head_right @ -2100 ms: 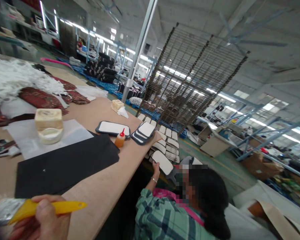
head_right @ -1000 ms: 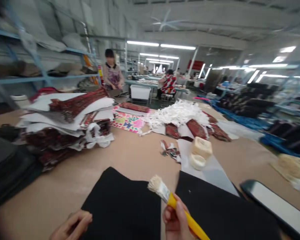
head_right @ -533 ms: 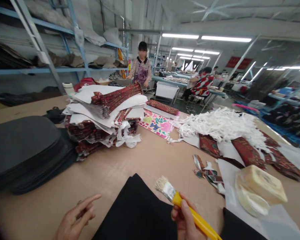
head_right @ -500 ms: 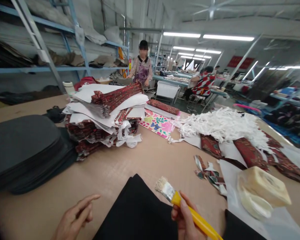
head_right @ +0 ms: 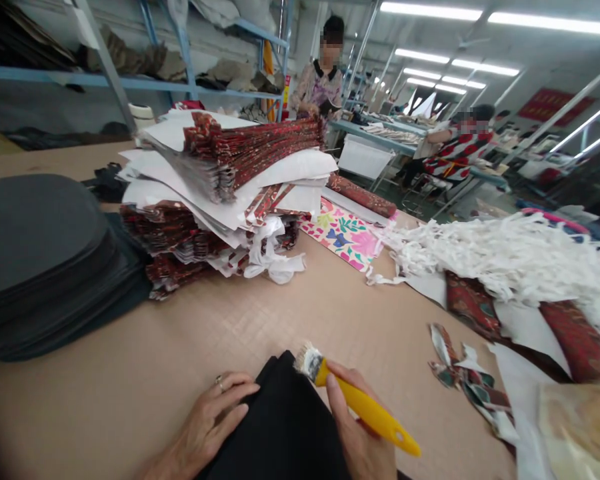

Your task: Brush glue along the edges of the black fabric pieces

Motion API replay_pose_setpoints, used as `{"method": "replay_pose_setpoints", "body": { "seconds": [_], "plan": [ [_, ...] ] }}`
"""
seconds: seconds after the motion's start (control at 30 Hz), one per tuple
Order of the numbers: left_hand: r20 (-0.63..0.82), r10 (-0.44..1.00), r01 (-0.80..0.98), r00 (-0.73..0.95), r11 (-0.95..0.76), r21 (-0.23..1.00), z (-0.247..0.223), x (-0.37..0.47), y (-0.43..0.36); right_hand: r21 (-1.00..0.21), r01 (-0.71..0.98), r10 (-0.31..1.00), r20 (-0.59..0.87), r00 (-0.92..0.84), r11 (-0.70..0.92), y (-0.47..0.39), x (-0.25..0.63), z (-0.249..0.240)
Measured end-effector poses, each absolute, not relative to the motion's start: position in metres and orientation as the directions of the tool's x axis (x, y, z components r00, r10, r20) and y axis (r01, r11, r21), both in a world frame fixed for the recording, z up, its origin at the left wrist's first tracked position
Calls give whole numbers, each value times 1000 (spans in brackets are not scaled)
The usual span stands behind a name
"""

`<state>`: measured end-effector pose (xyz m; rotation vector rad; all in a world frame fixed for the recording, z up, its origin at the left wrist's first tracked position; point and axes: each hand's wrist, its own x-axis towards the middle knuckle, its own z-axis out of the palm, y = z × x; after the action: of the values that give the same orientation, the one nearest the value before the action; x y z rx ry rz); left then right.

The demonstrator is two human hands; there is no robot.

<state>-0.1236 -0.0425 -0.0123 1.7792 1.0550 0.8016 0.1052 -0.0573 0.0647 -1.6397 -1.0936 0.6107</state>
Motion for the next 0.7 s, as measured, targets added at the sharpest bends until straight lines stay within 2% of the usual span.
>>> {"method": "replay_pose_setpoints", "body": {
  "seconds": [0.27,0.43,0.63,0.7],
  "plan": [
    [122,833,318,539,-336,887,-9,-129,-44,-929,370,923,158,351,19,-35,94,46],
    [87,820,363,566,-343,866,-8,-129,-45,-916,398,950,158,269,40,-40,105,49],
    [108,833,365,543,-350,863,-8,-129,-46,-920,390,934,160,318,25,-38,99,52],
    [110,834,363,541,-349,864,-9,-129,-45,-924,381,951,142,274,28,-33,94,48]
  ]
}}
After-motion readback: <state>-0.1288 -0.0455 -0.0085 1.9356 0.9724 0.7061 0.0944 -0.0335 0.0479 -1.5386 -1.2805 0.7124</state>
